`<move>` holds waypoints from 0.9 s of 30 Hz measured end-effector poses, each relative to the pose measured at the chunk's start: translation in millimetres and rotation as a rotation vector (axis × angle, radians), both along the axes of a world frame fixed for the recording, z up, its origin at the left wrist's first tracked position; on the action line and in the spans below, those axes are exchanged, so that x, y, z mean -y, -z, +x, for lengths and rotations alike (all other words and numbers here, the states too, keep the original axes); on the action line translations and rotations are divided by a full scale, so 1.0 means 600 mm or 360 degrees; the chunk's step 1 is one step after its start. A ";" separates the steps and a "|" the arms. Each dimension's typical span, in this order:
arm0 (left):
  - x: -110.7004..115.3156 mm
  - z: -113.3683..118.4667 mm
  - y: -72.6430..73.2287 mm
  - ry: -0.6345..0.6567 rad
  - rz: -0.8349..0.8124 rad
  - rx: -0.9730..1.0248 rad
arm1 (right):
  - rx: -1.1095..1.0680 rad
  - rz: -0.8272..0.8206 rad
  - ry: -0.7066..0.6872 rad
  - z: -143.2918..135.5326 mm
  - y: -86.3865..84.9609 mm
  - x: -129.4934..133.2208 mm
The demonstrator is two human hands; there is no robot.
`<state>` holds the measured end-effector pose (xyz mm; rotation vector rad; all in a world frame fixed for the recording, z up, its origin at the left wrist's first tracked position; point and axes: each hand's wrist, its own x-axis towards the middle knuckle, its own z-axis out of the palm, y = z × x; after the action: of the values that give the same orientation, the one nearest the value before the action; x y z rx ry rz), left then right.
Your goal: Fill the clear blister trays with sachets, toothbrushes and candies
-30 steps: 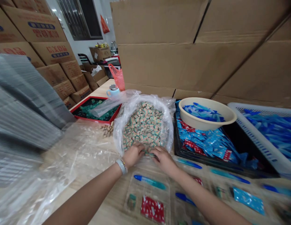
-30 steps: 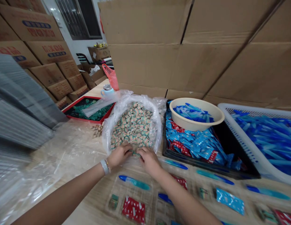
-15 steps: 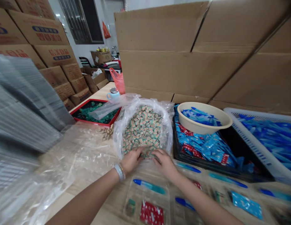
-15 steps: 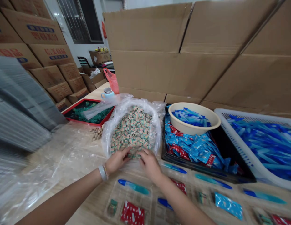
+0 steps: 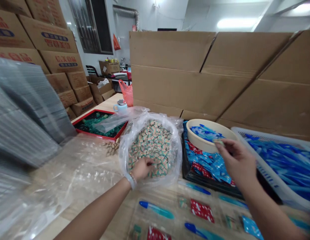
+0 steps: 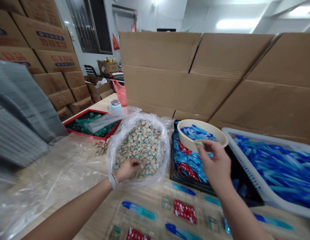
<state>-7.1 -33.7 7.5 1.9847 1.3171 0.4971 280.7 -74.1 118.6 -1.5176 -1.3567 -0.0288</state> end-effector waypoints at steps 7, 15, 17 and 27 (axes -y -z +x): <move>-0.021 0.019 -0.005 0.0038 0.0213 -0.0272 | 0.0035 -0.0471 -0.0838 -0.137 0.090 0.016; -0.033 0.001 0.000 -0.0133 0.0261 -0.0370 | -0.0117 -0.0636 -0.0877 -0.190 0.168 -0.042; -0.026 -0.001 0.003 -0.0075 0.0315 -0.0334 | -0.0167 -0.0658 -0.0878 -0.188 0.176 -0.043; -0.030 -0.011 -0.043 -0.0577 -0.0985 0.1575 | -0.1023 -0.0903 -0.1072 -0.209 0.151 -0.027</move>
<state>-13.6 -16.0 33.0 0.7779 0.9778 0.9408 155.5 -57.6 28.1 -1.2488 -1.3096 1.2452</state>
